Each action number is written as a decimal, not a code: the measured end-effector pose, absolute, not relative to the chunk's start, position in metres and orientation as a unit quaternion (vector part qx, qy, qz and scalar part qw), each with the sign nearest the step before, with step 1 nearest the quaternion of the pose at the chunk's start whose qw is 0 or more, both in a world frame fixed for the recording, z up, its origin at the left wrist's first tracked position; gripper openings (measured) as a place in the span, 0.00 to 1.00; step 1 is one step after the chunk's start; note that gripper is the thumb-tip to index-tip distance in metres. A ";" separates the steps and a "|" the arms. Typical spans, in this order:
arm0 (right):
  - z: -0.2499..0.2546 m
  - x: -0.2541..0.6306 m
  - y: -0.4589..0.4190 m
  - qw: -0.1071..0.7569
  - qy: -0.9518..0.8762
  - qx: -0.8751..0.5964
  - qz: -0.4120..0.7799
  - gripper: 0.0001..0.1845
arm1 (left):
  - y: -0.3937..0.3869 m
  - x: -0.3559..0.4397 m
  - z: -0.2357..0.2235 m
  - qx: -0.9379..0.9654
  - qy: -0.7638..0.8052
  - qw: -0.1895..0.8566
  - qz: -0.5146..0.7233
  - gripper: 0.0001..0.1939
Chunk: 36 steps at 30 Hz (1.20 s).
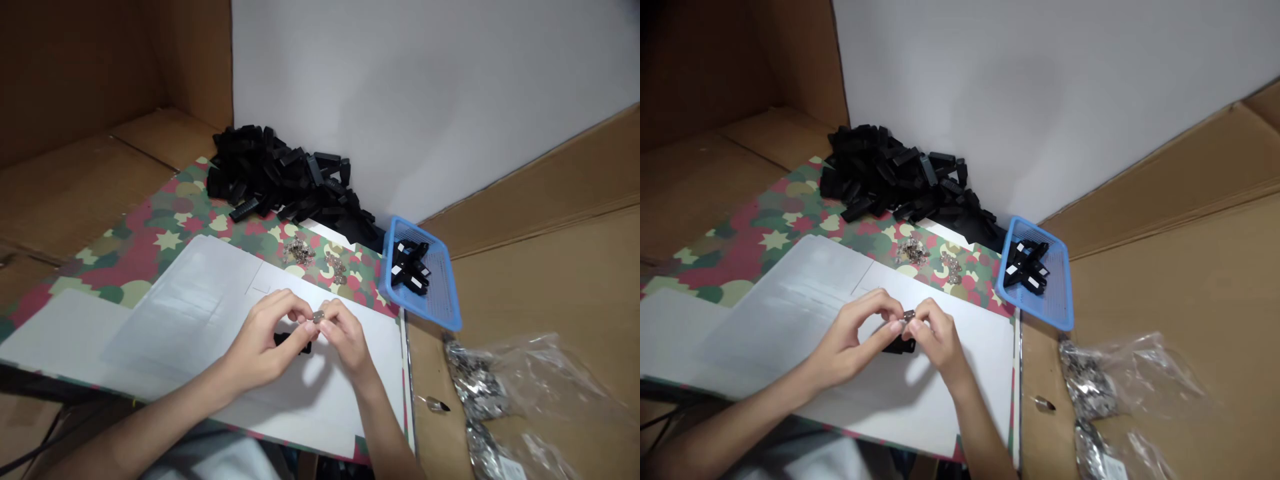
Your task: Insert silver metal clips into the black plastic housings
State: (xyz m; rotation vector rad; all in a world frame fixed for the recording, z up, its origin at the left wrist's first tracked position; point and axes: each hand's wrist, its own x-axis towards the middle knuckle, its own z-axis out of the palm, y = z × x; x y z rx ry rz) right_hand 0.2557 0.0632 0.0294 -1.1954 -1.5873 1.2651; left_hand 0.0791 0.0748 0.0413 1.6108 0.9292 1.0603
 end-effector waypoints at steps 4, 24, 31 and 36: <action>0.035 0.250 0.049 0.370 -0.643 -0.472 0.476 0.09 | 0.073 0.077 0.043 0.662 0.367 0.473 0.451 0.09; 0.042 0.251 0.014 0.453 -0.487 -0.623 0.413 0.14 | 0.073 0.046 0.018 0.890 0.347 0.253 0.156 0.23; 0.034 0.282 0.004 0.535 -0.441 -0.632 0.346 0.13 | 0.073 0.054 0.024 0.518 0.437 0.697 0.235 0.12; 0.029 0.284 -0.001 0.543 -0.403 -0.643 0.360 0.12 | 0.075 0.058 0.028 0.067 0.384 0.888 0.242 0.16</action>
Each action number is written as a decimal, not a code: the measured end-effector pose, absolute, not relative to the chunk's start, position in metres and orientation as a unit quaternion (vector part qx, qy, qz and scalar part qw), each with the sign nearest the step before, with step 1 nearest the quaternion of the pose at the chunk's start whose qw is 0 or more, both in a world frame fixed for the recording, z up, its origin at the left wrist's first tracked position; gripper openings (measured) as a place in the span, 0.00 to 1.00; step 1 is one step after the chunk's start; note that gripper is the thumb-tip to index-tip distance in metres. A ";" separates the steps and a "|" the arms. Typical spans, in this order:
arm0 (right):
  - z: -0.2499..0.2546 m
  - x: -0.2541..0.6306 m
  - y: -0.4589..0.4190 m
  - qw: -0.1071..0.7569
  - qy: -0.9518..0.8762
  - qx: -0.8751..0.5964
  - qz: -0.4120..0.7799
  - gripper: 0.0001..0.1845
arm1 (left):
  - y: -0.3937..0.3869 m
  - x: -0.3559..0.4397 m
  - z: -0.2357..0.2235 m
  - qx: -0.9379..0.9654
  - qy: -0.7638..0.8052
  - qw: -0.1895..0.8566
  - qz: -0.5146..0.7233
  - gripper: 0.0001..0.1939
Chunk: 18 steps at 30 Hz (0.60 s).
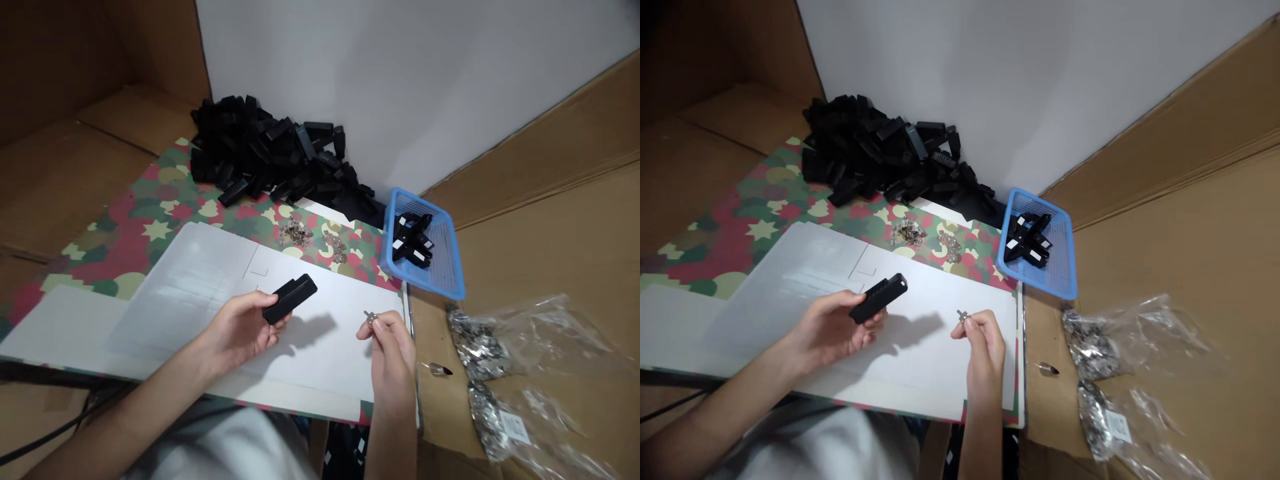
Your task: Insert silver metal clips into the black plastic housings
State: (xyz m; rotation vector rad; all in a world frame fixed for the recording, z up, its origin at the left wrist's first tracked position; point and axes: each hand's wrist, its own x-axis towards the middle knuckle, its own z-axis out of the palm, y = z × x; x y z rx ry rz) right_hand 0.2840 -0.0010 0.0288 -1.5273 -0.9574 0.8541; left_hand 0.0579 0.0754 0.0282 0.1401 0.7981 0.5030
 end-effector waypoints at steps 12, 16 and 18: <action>0.040 0.268 0.001 0.516 -0.407 -0.654 0.374 0.13 | 0.072 0.046 0.040 0.384 0.373 0.804 0.259 0.10; 0.038 0.267 0.001 0.515 -0.421 -0.651 0.365 0.14 | 0.070 0.040 0.047 0.513 0.378 0.722 0.272 0.09; 0.037 0.267 0.002 0.515 -0.424 -0.649 0.366 0.14 | 0.070 0.040 0.048 0.444 0.370 0.762 0.292 0.11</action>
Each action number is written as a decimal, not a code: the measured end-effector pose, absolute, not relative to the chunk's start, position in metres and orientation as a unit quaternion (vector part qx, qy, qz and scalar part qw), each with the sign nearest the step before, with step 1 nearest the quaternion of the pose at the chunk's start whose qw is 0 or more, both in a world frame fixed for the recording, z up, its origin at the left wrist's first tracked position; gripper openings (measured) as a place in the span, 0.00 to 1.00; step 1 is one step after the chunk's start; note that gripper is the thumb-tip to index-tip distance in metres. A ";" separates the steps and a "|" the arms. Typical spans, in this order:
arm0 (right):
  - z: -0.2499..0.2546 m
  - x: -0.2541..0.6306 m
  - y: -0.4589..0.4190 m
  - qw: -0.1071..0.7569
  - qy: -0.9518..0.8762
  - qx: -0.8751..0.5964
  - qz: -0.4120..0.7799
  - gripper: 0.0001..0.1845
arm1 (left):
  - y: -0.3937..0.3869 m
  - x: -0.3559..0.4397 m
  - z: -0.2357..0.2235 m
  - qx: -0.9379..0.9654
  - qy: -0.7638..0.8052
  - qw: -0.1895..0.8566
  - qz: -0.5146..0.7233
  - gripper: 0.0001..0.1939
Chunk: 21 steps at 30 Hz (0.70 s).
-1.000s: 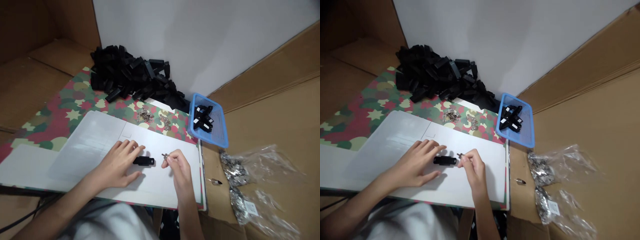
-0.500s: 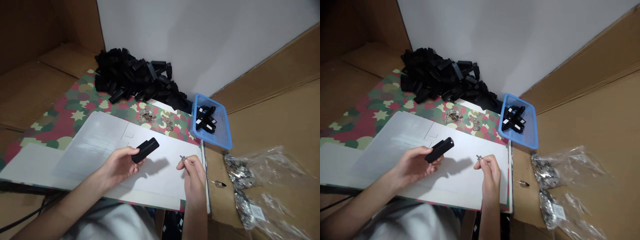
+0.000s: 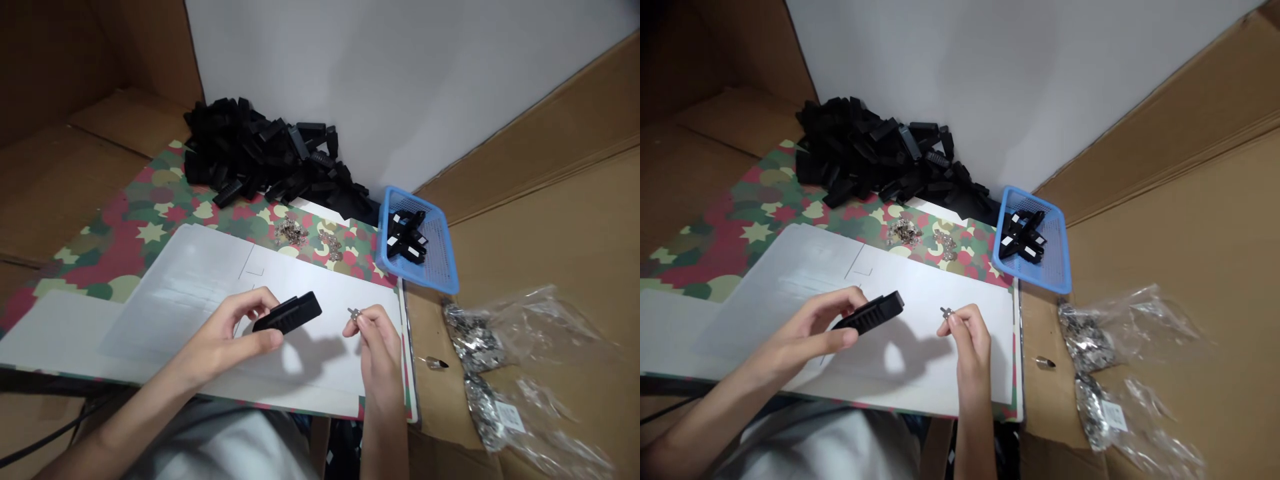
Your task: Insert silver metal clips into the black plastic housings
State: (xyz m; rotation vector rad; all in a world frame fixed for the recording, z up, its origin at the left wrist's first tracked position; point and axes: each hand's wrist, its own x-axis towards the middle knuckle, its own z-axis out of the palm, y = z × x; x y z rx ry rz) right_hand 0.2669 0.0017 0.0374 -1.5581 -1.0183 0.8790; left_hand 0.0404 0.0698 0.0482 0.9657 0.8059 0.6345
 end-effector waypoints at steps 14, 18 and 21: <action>0.035 0.265 -0.002 0.513 -0.418 -0.646 0.382 0.13 | 0.065 0.047 0.051 0.087 0.318 0.915 0.234 0.16; 0.033 0.266 -0.003 0.507 -0.430 -0.650 0.369 0.14 | 0.057 0.042 0.065 0.512 0.406 0.681 0.332 0.08; 0.033 0.266 -0.003 0.497 -0.437 -0.655 0.365 0.13 | 0.056 0.035 0.074 0.572 0.397 0.624 0.354 0.08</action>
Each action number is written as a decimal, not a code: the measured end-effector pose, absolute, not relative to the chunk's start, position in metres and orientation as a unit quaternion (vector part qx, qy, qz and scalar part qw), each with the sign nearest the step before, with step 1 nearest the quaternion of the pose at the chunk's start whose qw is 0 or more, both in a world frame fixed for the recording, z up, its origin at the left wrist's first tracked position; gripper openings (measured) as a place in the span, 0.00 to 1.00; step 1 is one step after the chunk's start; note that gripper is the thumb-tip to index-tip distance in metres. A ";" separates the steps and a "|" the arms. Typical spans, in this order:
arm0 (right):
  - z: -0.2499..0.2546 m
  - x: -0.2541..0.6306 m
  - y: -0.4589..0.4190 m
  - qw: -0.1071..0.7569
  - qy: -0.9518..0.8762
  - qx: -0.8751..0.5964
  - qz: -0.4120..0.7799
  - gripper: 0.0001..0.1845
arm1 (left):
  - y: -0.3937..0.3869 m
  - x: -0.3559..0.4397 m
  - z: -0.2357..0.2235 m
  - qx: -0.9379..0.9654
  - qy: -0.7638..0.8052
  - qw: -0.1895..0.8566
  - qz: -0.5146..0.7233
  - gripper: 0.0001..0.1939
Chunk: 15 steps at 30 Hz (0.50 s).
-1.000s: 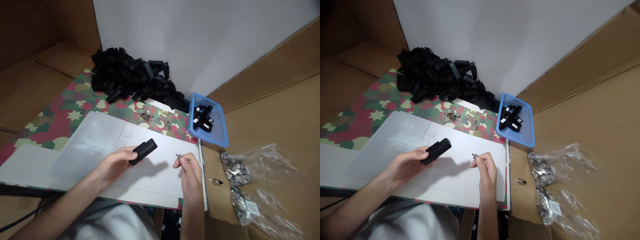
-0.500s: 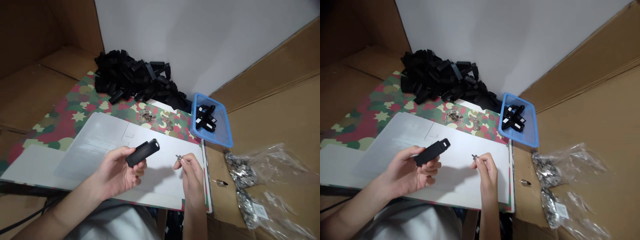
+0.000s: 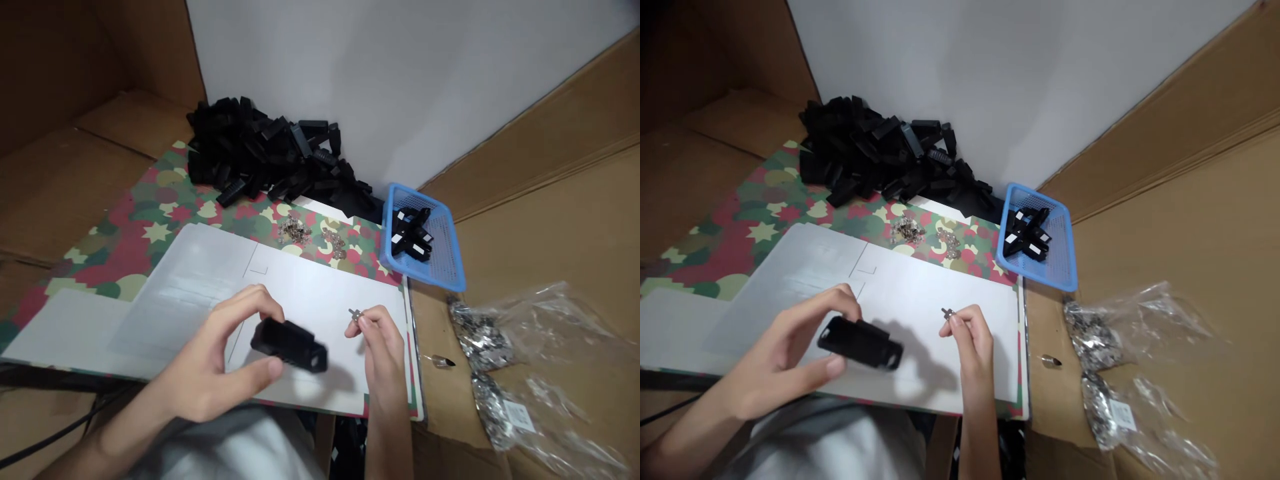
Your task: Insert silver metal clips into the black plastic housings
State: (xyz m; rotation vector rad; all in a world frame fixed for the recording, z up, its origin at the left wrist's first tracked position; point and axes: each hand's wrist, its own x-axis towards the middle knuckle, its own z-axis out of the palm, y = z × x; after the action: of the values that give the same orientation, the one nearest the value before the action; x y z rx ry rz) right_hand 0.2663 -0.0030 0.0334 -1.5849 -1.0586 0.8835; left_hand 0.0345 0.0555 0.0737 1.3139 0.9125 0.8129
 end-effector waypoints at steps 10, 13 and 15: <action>0.061 0.253 -0.001 0.385 -0.653 -0.597 0.262 0.09 | 0.054 0.065 0.039 0.013 0.378 0.900 0.215 0.13; 0.071 0.248 0.005 0.331 -0.714 -0.577 0.218 0.10 | 0.047 0.072 0.033 -0.011 0.372 0.909 0.189 0.10; 0.076 0.247 0.008 0.299 -0.735 -0.572 0.206 0.11 | 0.045 0.072 0.033 -0.012 0.382 0.905 0.186 0.10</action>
State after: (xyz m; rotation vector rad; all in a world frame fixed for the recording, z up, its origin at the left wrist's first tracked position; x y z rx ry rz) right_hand 0.2469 0.0077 0.0761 -1.5198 -1.9523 0.5469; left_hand 0.0716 0.0446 0.0327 -0.0247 0.7889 0.3843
